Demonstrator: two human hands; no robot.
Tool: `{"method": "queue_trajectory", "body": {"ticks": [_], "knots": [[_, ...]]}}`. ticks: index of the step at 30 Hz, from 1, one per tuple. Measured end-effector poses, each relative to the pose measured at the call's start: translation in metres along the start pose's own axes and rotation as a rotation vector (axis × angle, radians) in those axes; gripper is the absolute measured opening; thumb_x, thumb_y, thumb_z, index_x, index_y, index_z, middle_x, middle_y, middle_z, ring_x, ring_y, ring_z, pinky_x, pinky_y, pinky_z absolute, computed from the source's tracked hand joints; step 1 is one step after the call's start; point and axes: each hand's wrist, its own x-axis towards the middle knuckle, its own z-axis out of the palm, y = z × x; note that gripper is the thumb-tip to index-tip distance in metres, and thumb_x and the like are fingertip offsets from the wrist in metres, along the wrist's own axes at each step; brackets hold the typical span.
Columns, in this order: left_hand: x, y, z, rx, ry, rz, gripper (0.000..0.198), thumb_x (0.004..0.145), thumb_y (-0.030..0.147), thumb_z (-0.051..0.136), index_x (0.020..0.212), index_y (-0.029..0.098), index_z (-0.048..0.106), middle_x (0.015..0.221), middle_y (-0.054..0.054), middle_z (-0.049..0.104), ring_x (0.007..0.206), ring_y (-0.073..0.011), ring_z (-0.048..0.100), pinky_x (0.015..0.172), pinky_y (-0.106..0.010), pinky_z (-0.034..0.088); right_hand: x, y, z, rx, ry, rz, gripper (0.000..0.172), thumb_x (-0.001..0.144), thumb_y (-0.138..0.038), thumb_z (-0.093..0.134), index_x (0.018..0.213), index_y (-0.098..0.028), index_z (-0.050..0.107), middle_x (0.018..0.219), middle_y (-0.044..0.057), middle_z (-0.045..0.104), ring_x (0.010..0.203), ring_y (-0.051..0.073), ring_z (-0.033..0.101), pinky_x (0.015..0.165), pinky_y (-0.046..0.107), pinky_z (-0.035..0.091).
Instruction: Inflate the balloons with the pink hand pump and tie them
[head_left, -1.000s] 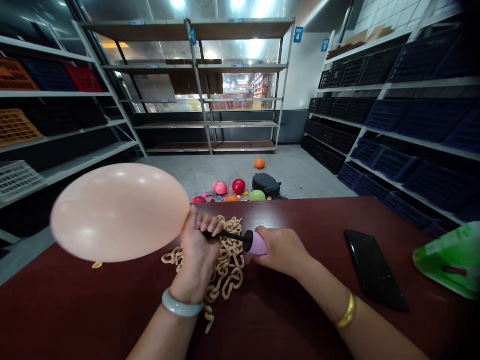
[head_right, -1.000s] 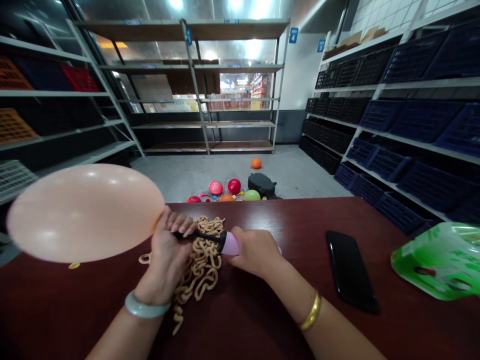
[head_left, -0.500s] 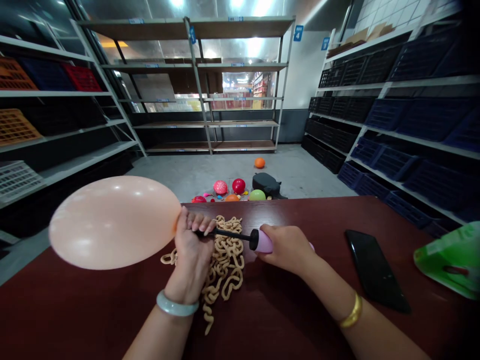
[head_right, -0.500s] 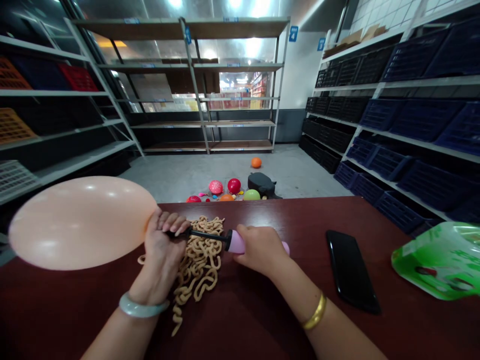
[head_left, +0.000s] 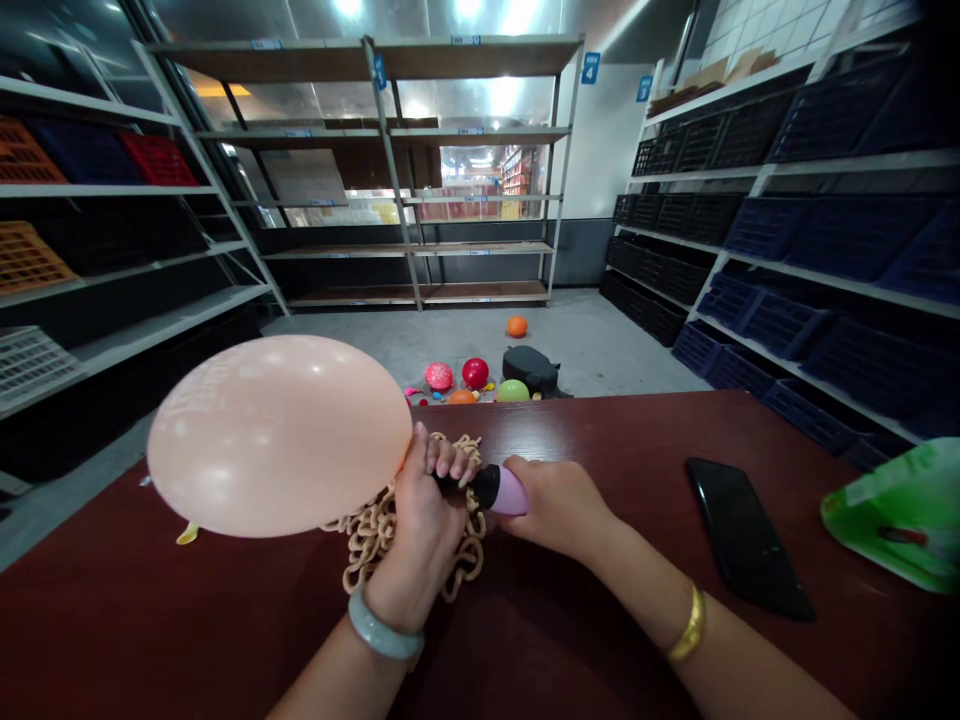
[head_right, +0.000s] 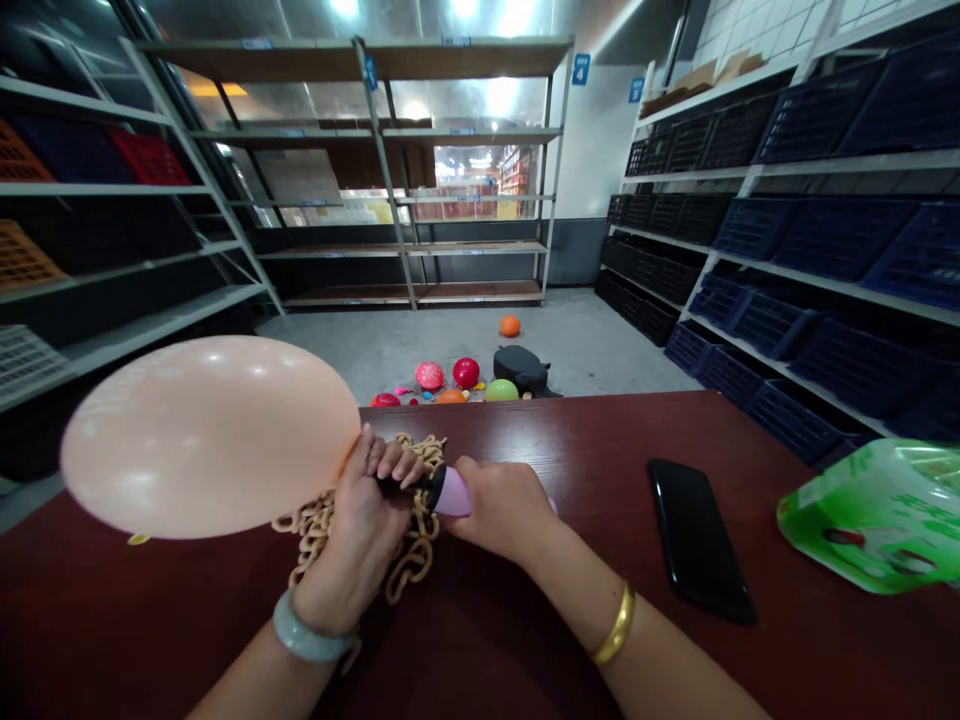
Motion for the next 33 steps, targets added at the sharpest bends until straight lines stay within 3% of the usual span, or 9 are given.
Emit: {"method": "queue_trajectory", "body": {"ticks": [6,10,13,18,26,29,33], "knots": [[0.024,0.073,-0.018,-0.113,-0.063,0.119,0.046,0.089,0.023,0.054,0.056,0.02,0.022,0.043,0.007,0.024,0.036,-0.0083,0.029,0.038,-0.023,0.027,0.001,0.008,-0.004,-0.02,0.006,-0.022,0.034,0.078,-0.053,0.06,0.097,-0.025,0.056,0.09,0.002,0.072,0.079,0.023,0.067,0.059,0.027,0.034],[0.029,0.094,-0.029,-0.14,-0.099,0.162,0.046,0.088,0.019,0.052,0.056,0.02,0.02,0.042,0.007,0.026,0.036,-0.0089,0.03,0.038,-0.023,0.028,0.0,0.015,-0.006,-0.042,0.003,-0.033,0.033,0.077,-0.051,0.06,0.097,-0.025,0.056,0.09,0.001,0.071,0.08,0.022,0.067,0.059,0.028,0.035],[0.029,0.086,-0.029,-0.141,-0.092,0.167,0.047,0.086,0.019,0.057,0.056,0.02,0.02,0.043,0.007,0.027,0.036,-0.0081,0.031,0.038,-0.023,0.028,0.001,0.02,-0.005,-0.077,-0.009,-0.012,0.034,0.078,-0.052,0.059,0.097,-0.025,0.056,0.09,0.003,0.071,0.08,0.023,0.067,0.061,0.028,0.036],[0.026,0.05,-0.024,-0.125,-0.035,0.158,0.051,0.079,0.024,0.068,0.057,0.019,0.023,0.045,0.008,0.028,0.038,-0.007,0.032,0.04,-0.022,0.029,0.0,0.023,-0.005,-0.16,0.001,0.025,0.034,0.077,-0.051,0.059,0.098,-0.025,0.056,0.084,0.004,0.07,0.074,0.025,0.067,0.059,0.029,0.035],[0.008,-0.016,-0.014,-0.095,0.037,-0.033,0.044,0.085,0.031,0.065,0.056,0.018,0.033,0.047,0.005,0.03,0.041,-0.0084,0.031,0.043,-0.023,0.031,-0.001,0.011,0.0,-0.114,-0.017,0.018,0.035,0.077,-0.052,0.058,0.097,-0.023,0.054,0.086,0.005,0.071,0.075,0.024,0.067,0.058,0.029,0.034],[0.001,-0.022,-0.01,-0.049,0.014,-0.073,0.042,0.089,0.031,0.059,0.057,0.018,0.036,0.049,0.003,0.031,0.042,-0.0098,0.033,0.044,-0.025,0.032,-0.001,0.006,0.004,-0.074,-0.002,0.004,0.037,0.076,-0.051,0.059,0.1,-0.024,0.053,0.087,0.004,0.071,0.076,0.025,0.067,0.057,0.029,0.033],[0.001,-0.01,-0.004,-0.003,-0.004,-0.038,0.043,0.088,0.031,0.06,0.057,0.018,0.034,0.048,0.004,0.029,0.042,-0.0103,0.032,0.043,-0.025,0.03,0.0,0.0,0.004,0.0,0.026,-0.007,0.038,0.079,-0.055,0.057,0.103,-0.026,0.053,0.086,0.002,0.071,0.076,0.024,0.068,0.057,0.028,0.032]]}}
